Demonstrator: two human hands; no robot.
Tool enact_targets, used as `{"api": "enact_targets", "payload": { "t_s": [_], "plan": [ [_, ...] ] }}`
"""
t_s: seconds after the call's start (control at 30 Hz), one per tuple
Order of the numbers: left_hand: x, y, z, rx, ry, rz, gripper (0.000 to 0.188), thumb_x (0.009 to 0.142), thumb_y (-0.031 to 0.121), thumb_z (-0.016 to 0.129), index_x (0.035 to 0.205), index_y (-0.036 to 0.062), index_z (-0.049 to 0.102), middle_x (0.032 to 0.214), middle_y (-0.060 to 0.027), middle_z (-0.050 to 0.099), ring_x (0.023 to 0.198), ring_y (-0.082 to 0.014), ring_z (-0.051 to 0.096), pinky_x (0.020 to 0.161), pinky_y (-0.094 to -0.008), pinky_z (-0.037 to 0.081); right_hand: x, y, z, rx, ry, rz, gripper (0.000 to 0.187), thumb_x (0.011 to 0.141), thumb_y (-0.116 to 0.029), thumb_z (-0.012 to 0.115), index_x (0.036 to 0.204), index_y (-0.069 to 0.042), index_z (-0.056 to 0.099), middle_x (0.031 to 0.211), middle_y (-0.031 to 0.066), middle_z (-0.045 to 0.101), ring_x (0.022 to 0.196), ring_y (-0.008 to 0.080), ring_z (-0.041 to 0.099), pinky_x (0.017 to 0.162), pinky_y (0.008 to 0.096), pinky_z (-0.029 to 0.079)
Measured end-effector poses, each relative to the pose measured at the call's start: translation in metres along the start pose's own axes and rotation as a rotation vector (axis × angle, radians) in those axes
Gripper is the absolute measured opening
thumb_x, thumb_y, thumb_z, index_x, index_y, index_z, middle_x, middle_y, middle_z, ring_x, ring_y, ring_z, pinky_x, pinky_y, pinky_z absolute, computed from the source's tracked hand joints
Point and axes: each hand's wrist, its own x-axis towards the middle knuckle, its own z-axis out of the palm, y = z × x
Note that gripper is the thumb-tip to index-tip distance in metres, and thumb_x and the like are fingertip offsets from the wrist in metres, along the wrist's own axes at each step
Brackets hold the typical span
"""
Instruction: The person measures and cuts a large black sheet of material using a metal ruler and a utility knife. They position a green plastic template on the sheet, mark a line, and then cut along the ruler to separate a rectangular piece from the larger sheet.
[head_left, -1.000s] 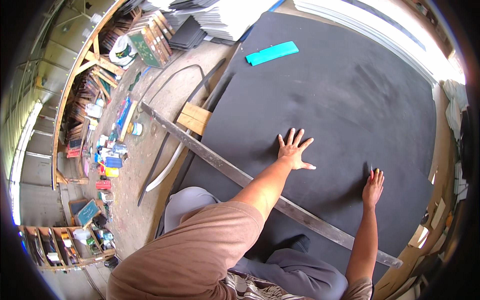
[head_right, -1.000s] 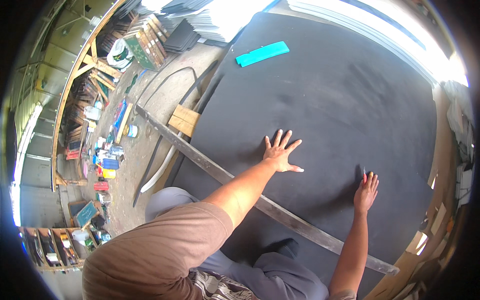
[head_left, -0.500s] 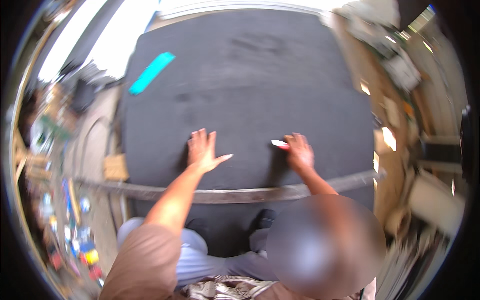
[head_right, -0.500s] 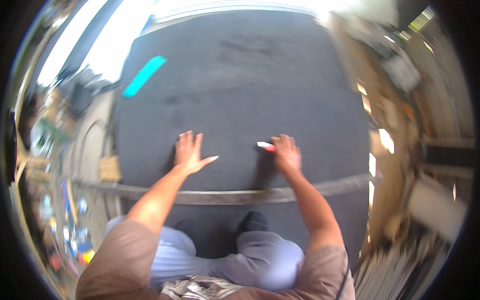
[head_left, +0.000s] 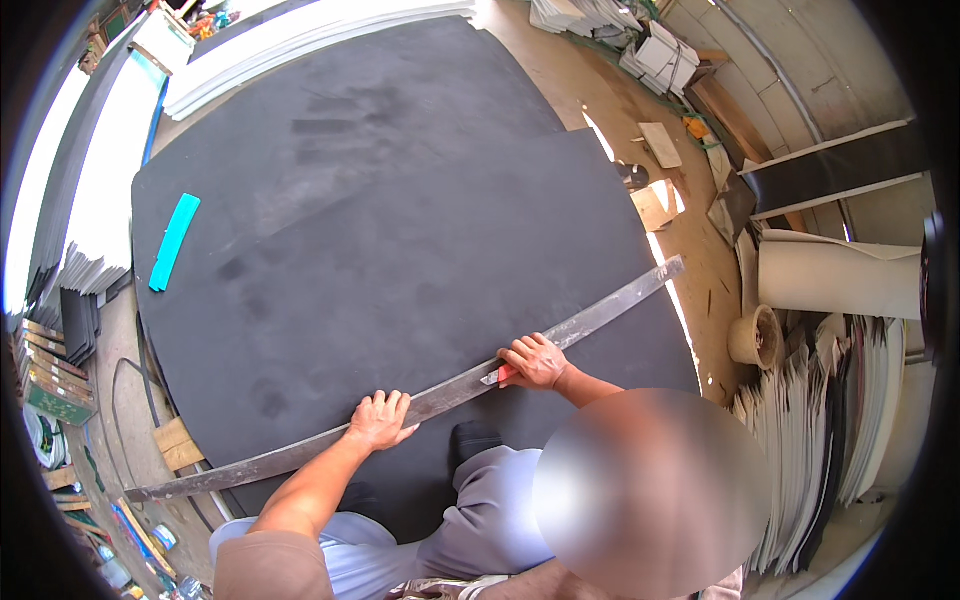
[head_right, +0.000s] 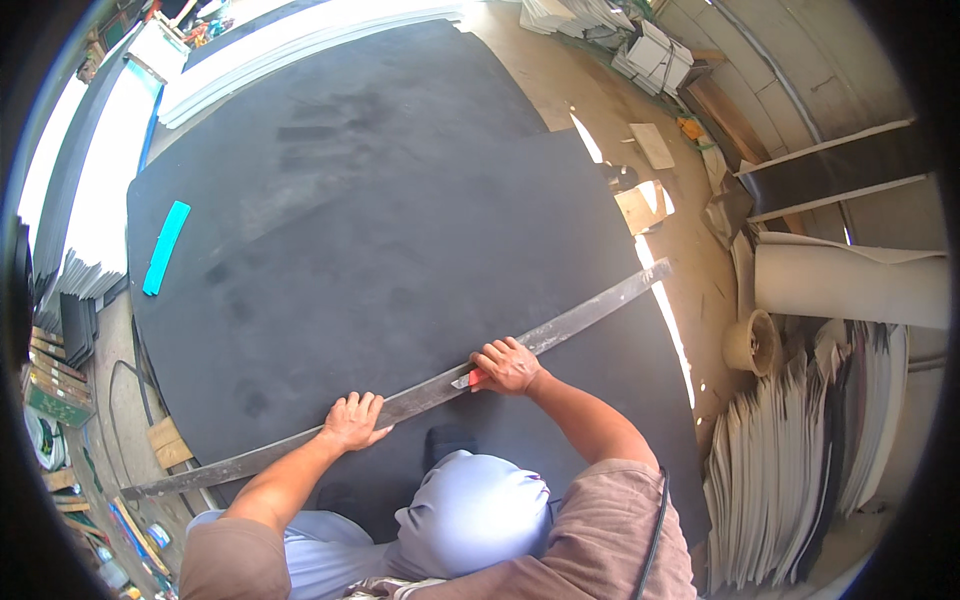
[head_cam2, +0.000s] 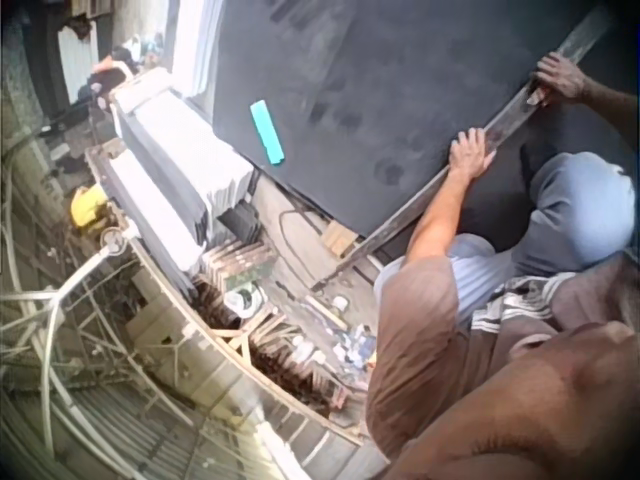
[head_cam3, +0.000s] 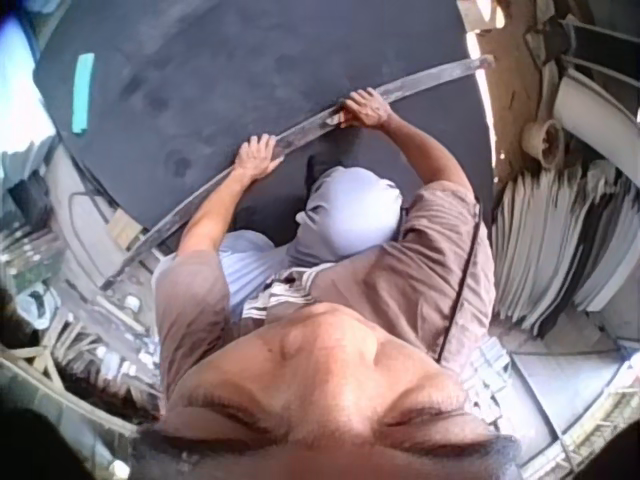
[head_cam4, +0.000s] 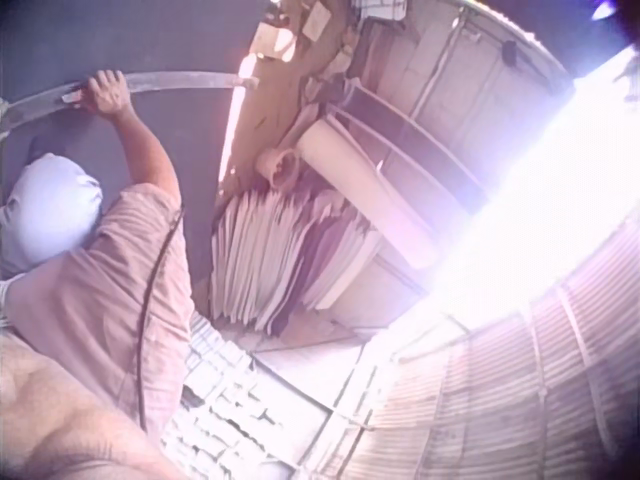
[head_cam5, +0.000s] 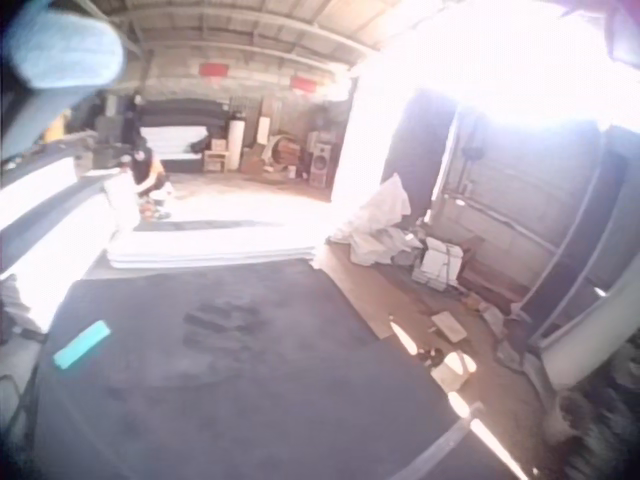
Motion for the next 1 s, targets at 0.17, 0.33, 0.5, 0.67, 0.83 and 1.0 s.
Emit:
{"api": "enact_targets", "payload": {
  "t_s": [0.17,0.33,0.5,0.67,0.83,1.0],
  "plan": [
    [0.006,-0.016,0.004,0.033,0.063,0.025,0.070,0.089,0.061,0.070,0.129,0.0041,0.060,0.111,-0.0090,0.060,0.092,-0.0273,0.065,0.064,-0.0415,0.056,0.008,0.010,-0.004,-0.143,-0.125,-0.022,0.059,0.078,-0.041,0.080,0.130,-0.016,0.064,0.113,0.0013,0.058,0.089,0.0196,0.065,0.082,0.0380,0.053],
    [0.020,-0.051,-0.014,0.150,0.137,-0.028,0.072,0.089,0.063,0.069,0.131,0.0054,0.059,0.110,-0.0076,0.059,0.090,-0.0251,0.063,0.067,-0.0406,0.051,0.063,0.018,-0.010,-0.104,-0.019,0.164,0.053,0.085,-0.029,0.076,0.133,-0.016,0.056,0.127,0.0036,0.061,0.100,0.0255,0.072,0.085,0.0414,0.056],
    [0.041,-0.051,-0.044,0.163,-0.083,-0.098,0.080,0.089,0.065,0.069,0.139,0.0046,0.053,0.116,-0.0088,0.058,0.100,-0.0257,0.063,0.077,-0.0409,0.052,0.082,0.039,-0.013,-0.084,-0.109,0.200,0.052,0.093,-0.024,0.070,0.141,-0.016,0.051,0.128,0.0043,0.062,0.102,0.0287,0.072,0.089,0.0436,0.055],
    [0.011,-0.064,-0.070,0.098,-0.280,-0.128,0.091,0.086,0.068,0.072,0.147,0.0057,0.047,0.123,-0.0094,0.058,0.108,-0.0263,0.062,0.084,-0.0411,0.053,0.075,0.043,-0.022,-0.044,-0.178,0.244,0.057,0.090,-0.021,0.071,0.144,-0.017,0.051,0.134,0.0057,0.061,0.108,0.0317,0.072,0.094,0.0455,0.056],
    [-0.082,-0.136,-0.086,0.067,-0.438,-0.015,0.092,0.085,0.061,0.077,0.152,0.0059,0.044,0.135,-0.0127,0.057,0.122,-0.0296,0.057,0.097,-0.0452,0.047,0.071,0.051,-0.031,-0.031,-0.176,0.359,0.057,0.087,-0.016,0.073,0.142,-0.019,0.056,0.142,0.0062,0.061,0.120,0.0322,0.067,0.098,0.0450,0.056],
    [-0.180,-0.151,-0.049,0.040,-0.342,-0.254,0.084,0.091,0.068,0.065,0.146,0.0054,0.050,0.136,-0.0162,0.056,0.124,-0.0330,0.058,0.101,-0.0460,0.048,0.051,0.058,-0.012,-0.015,-0.045,0.315,0.064,0.082,-0.014,0.079,0.142,-0.015,0.058,0.143,0.0119,0.061,0.123,0.0353,0.066,0.097,0.0490,0.056]
  ]
}}
